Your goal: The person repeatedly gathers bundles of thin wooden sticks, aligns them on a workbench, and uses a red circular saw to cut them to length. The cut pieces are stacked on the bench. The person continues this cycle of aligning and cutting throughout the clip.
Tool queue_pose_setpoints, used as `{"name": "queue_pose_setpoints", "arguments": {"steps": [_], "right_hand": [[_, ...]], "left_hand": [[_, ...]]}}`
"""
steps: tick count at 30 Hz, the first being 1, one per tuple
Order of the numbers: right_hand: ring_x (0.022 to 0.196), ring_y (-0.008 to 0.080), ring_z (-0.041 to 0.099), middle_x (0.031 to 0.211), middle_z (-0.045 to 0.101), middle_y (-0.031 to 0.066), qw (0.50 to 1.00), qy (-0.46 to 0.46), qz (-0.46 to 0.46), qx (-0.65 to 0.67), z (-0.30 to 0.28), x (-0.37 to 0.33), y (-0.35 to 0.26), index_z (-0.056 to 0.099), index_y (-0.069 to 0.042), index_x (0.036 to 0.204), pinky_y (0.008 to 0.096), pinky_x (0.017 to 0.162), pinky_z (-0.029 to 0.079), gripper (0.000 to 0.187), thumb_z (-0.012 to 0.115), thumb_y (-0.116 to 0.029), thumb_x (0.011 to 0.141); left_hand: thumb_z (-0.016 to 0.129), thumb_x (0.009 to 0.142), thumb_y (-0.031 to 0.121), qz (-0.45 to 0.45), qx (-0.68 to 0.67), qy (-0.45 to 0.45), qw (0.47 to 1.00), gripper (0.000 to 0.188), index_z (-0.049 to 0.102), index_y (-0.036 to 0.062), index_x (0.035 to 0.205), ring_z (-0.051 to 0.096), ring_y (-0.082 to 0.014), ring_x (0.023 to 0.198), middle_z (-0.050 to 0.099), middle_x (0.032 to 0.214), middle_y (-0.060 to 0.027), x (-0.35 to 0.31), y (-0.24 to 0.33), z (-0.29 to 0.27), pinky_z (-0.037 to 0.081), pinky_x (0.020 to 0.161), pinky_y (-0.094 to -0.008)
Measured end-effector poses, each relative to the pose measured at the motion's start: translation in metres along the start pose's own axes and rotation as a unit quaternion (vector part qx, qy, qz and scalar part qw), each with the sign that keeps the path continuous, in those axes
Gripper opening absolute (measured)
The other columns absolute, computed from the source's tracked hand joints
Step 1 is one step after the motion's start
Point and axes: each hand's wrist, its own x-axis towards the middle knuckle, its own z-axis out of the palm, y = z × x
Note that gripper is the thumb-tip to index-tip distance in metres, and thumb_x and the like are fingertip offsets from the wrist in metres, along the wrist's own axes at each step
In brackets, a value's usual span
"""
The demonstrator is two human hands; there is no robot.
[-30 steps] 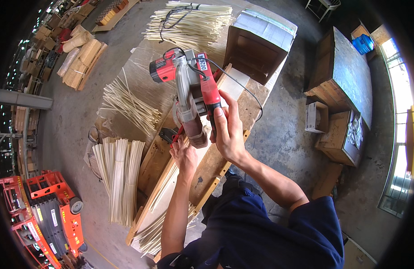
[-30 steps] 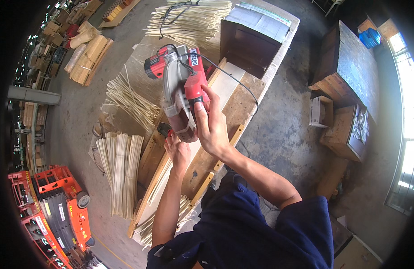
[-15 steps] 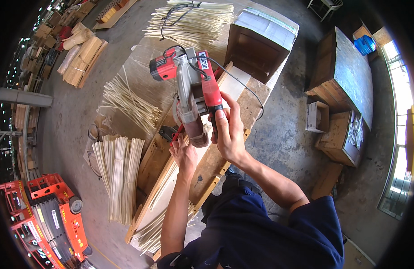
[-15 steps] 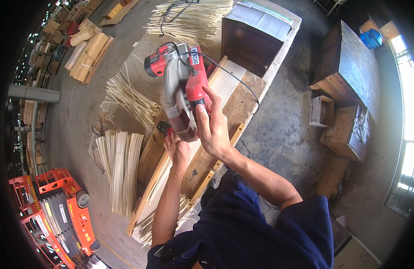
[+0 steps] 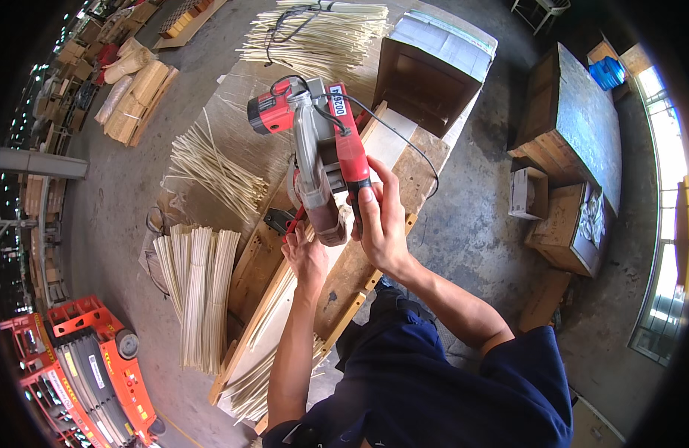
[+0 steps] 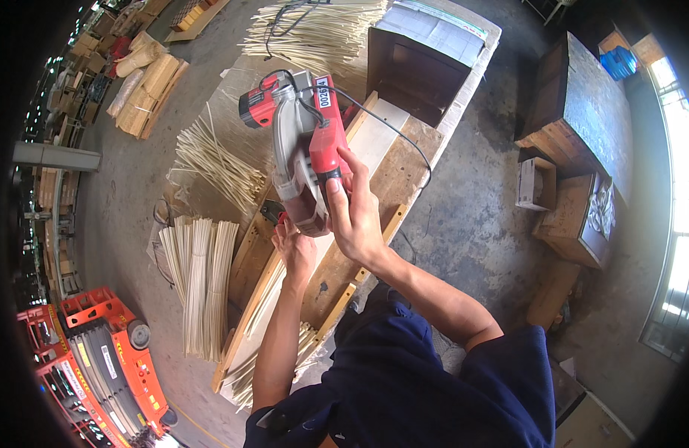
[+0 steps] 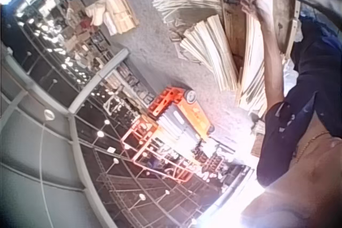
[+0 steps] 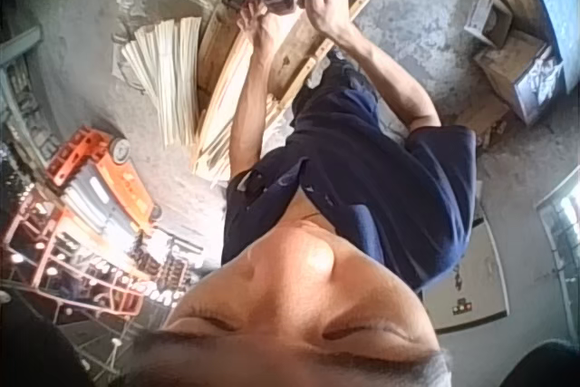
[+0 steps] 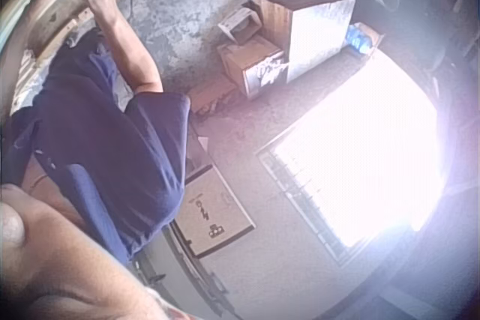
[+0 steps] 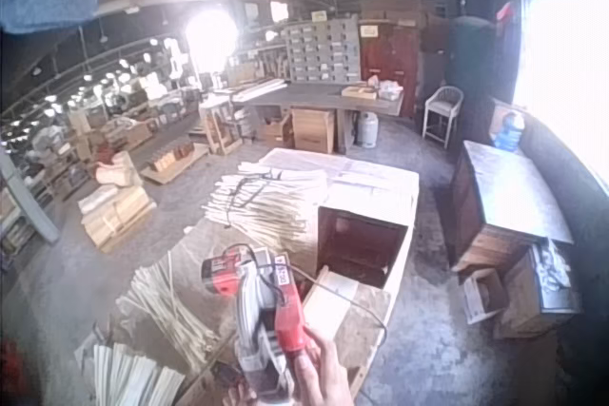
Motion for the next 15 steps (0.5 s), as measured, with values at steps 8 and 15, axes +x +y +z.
{"name": "queue_pose_setpoints", "arguments": {"steps": [8, 15], "right_hand": [[0.066, 0.0075, 0.062, 0.106, 0.068, 0.0069, 1.000, -0.006, 0.003, 0.008, -0.0032, -0.0025, 0.0023, 0.033, -0.008, 0.178, 0.0251, 0.058, 0.054, 0.056, 0.048, -0.026, 0.127], [0.068, 0.0136, 0.065, 0.090, 0.070, 0.0095, 1.000, -0.004, 0.001, 0.004, -0.0041, -0.0037, 0.0028, 0.031, -0.003, 0.178, 0.0346, 0.064, 0.054, 0.061, 0.051, -0.029, 0.126]], "left_hand": [[0.074, 0.104, 0.016, 0.043, -0.009, 0.065, 0.997, 0.042, 0.073, 0.0078, 0.145, 0.068, -0.0433, 0.118, 0.071, 0.147, -0.0167, 0.0029, 0.0082, -0.0088, 0.050, 0.096, -0.0605], [0.075, 0.102, 0.013, 0.037, 0.003, 0.057, 0.998, 0.048, 0.070, 0.0079, 0.149, 0.067, -0.0439, 0.121, 0.071, 0.150, -0.0175, 0.0035, 0.0077, -0.0086, 0.050, 0.096, -0.0607]]}}
